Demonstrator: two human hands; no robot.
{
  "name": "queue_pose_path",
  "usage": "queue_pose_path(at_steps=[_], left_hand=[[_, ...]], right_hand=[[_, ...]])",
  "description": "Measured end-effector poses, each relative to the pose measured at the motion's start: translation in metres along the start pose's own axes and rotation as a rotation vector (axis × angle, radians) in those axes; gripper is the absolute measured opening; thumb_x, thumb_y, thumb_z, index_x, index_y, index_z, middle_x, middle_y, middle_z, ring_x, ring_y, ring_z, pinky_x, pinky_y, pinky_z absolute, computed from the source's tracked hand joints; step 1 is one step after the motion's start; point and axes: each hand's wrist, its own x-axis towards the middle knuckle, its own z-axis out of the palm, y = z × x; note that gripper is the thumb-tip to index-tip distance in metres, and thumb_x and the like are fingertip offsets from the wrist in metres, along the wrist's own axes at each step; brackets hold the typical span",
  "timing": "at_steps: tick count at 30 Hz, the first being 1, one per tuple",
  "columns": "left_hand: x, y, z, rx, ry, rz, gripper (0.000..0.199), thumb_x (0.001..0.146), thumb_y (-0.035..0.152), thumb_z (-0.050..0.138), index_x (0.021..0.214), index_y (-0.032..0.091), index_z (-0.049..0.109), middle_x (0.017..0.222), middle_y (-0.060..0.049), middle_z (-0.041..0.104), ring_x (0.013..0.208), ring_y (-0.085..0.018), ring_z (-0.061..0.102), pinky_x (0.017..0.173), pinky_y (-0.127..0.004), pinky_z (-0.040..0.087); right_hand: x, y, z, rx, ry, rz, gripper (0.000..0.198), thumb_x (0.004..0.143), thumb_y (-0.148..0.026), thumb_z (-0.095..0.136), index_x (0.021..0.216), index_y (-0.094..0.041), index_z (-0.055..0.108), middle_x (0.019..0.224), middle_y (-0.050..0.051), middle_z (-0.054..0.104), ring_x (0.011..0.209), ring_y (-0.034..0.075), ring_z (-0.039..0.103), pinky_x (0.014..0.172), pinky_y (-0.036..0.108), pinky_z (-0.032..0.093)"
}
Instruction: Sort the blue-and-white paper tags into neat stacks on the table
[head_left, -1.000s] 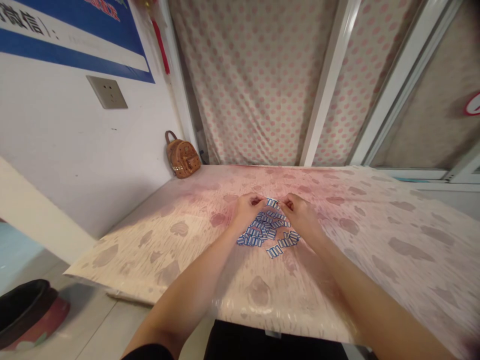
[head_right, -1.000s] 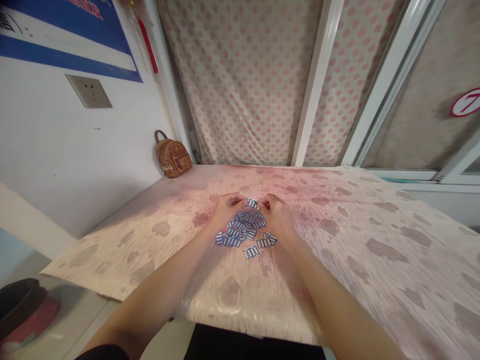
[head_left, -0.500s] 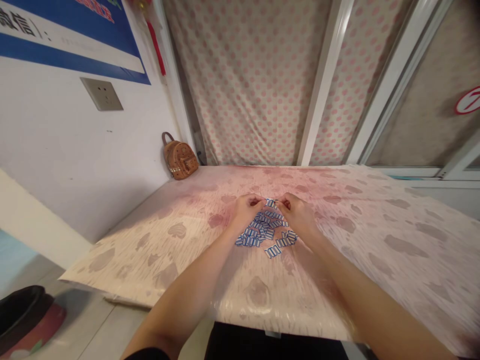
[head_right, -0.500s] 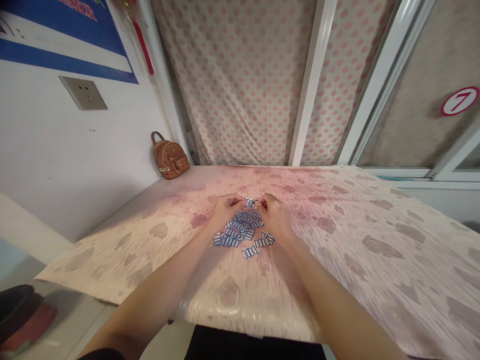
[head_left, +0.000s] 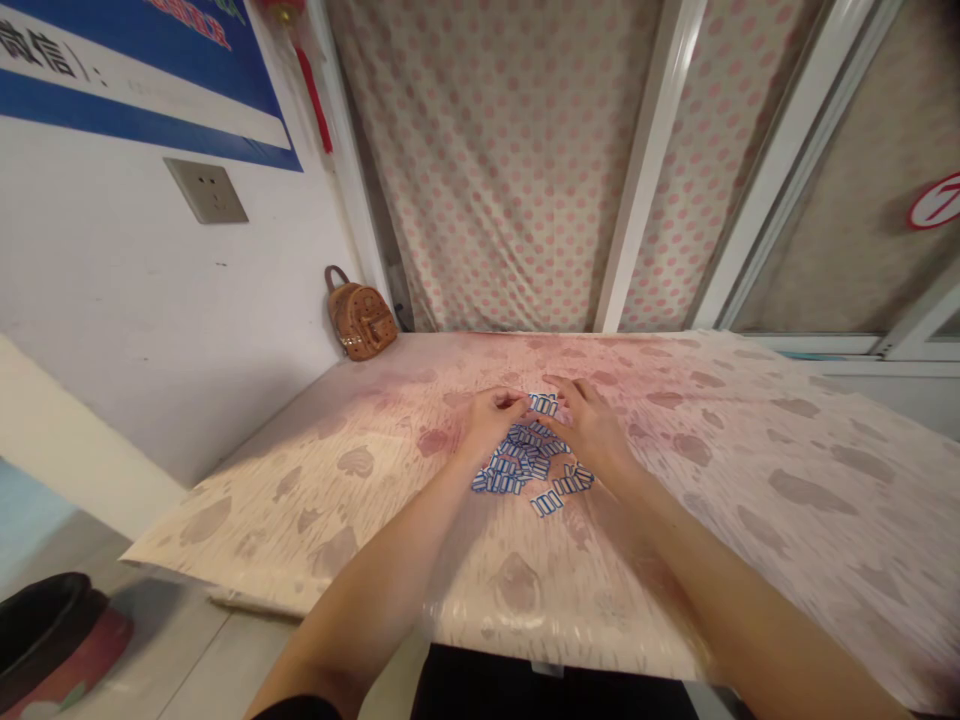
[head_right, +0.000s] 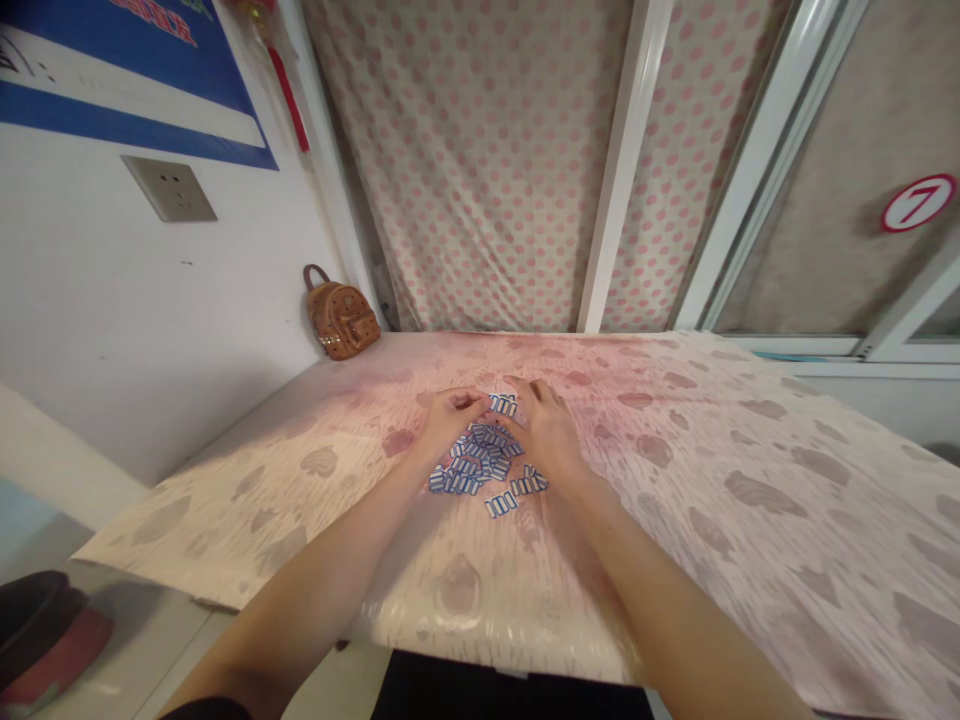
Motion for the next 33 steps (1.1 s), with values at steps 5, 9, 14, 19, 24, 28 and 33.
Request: queue_pose_path(at_steps=[5, 9, 14, 19, 24, 28, 33], left_hand=[[-0.0018, 0.0055, 0.0017, -0.087, 0.021, -0.046, 0.009, 0.075, 0.019, 0.07, 0.077, 0.011, 0.072, 0.068, -0.004, 0.072, 0.061, -0.013, 0.065, 0.063, -0.023, 0.052], [-0.0018, 0.0057, 0.0017, -0.102, 0.01, -0.071, 0.01, 0.074, 0.02, 0.072, 0.077, 0.011, 0.073, 0.069, -0.004, 0.072, 0.062, -0.013, 0.065, 0.064, -0.023, 0.052], [-0.0021, 0.0046, 0.0018, -0.11, 0.03, -0.072, 0.012, 0.075, 0.023, 0.072, 0.078, 0.011, 0.073, 0.069, -0.004, 0.072, 0.061, -0.013, 0.064, 0.064, -0.023, 0.051], [-0.002, 0.002, 0.0026, -0.1, 0.073, -0.032, 0.014, 0.073, 0.025, 0.074, 0.078, 0.012, 0.074, 0.07, -0.004, 0.072, 0.062, -0.013, 0.064, 0.064, -0.024, 0.052], [0.0003, -0.0031, 0.003, -0.122, 0.039, -0.049, 0.018, 0.072, 0.027, 0.077, 0.081, 0.011, 0.075, 0.072, -0.004, 0.073, 0.065, -0.014, 0.065, 0.069, -0.027, 0.054], [0.001, -0.0038, 0.0019, -0.099, 0.025, -0.048, 0.019, 0.072, 0.028, 0.077, 0.08, 0.012, 0.074, 0.072, -0.004, 0.073, 0.066, -0.014, 0.066, 0.07, -0.028, 0.055], [0.0003, -0.0032, 0.0008, -0.087, 0.024, -0.043, 0.018, 0.072, 0.028, 0.077, 0.079, 0.012, 0.073, 0.071, -0.004, 0.072, 0.066, -0.014, 0.065, 0.069, -0.027, 0.054]], right_hand=[[-0.0004, -0.0043, -0.0021, -0.122, 0.004, -0.068, 0.033, 0.092, -0.028, 0.058, 0.123, -0.021, 0.062, 0.107, 0.01, 0.062, 0.098, 0.028, 0.06, 0.084, 0.04, 0.048], [-0.0001, -0.0044, -0.0017, -0.078, 0.004, -0.034, 0.028, 0.092, -0.027, 0.057, 0.118, -0.021, 0.065, 0.103, 0.009, 0.063, 0.09, 0.026, 0.061, 0.079, 0.038, 0.048], [-0.0003, -0.0029, 0.0028, 0.117, 0.016, 0.087, 0.035, 0.089, -0.034, 0.06, 0.12, -0.019, 0.062, 0.095, 0.008, 0.067, 0.08, 0.023, 0.063, 0.074, 0.036, 0.048], [0.0019, -0.0031, 0.002, 0.488, -0.043, 0.349, 0.025, 0.09, -0.039, 0.05, 0.09, -0.02, 0.065, 0.071, 0.002, 0.066, 0.063, 0.018, 0.061, 0.061, 0.029, 0.046], [0.0034, -0.0047, 0.0, 0.663, -0.056, 0.372, 0.027, 0.086, -0.039, 0.052, 0.068, -0.02, 0.058, 0.061, 0.0, 0.063, 0.055, 0.014, 0.055, 0.058, 0.027, 0.044], [0.0031, -0.0061, 0.0001, 0.67, -0.055, 0.39, 0.029, 0.085, -0.042, 0.054, 0.066, -0.02, 0.059, 0.061, 0.001, 0.063, 0.055, 0.014, 0.055, 0.058, 0.027, 0.043], [0.003, -0.0069, 0.0019, 0.669, -0.055, 0.399, 0.028, 0.084, -0.04, 0.054, 0.064, -0.021, 0.059, 0.058, 0.0, 0.062, 0.052, 0.014, 0.054, 0.055, 0.026, 0.042]])
